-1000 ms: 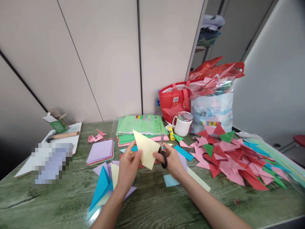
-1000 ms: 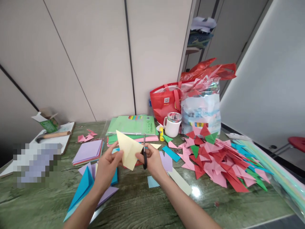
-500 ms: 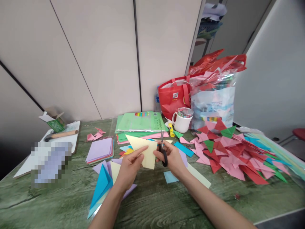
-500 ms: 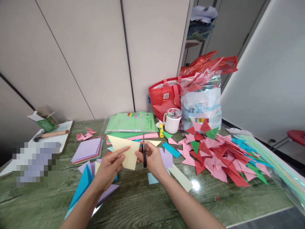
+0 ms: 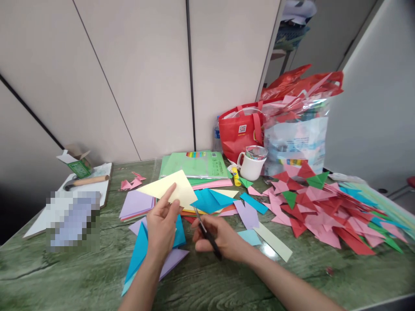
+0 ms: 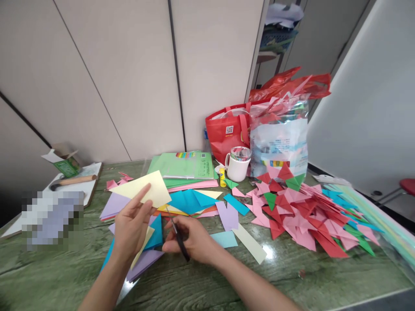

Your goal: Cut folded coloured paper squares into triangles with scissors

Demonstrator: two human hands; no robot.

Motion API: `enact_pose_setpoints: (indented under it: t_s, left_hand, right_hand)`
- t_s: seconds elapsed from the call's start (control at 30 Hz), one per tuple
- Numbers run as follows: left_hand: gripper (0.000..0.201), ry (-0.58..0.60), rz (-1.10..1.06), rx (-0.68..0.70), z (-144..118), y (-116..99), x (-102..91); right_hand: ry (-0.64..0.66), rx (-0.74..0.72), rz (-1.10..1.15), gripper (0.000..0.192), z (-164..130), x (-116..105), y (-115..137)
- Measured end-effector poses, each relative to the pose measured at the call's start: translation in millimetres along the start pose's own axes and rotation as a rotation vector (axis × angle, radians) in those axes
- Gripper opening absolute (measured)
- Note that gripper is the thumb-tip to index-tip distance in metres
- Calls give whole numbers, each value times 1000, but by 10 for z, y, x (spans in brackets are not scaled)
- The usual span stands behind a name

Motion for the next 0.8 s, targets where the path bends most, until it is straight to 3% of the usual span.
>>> enact_pose_setpoints:
  t_s: [0.13, 0.4, 0.8]
  left_hand:
    - [53, 9, -1, 13, -46, -5, 26]
    - [51, 108, 155, 7, -156, 112, 92]
    - [53, 85, 224, -3, -243, 79, 142]
  right_hand:
    - [30, 70, 52, 42, -49, 132, -124]
    - [-21, 45, 110, 41, -37, 111, -86]
    - [-17, 32, 123, 42, -49, 115, -38]
Point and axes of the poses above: each hand's wrist, its own z-axis towards the middle knuckle, its own x-axis out of the palm, y = z × x, the point moved 5 cm from there along z, towards the middle knuckle, and after that the axes turned 10 degrees about -y, right-handed, at the moved point
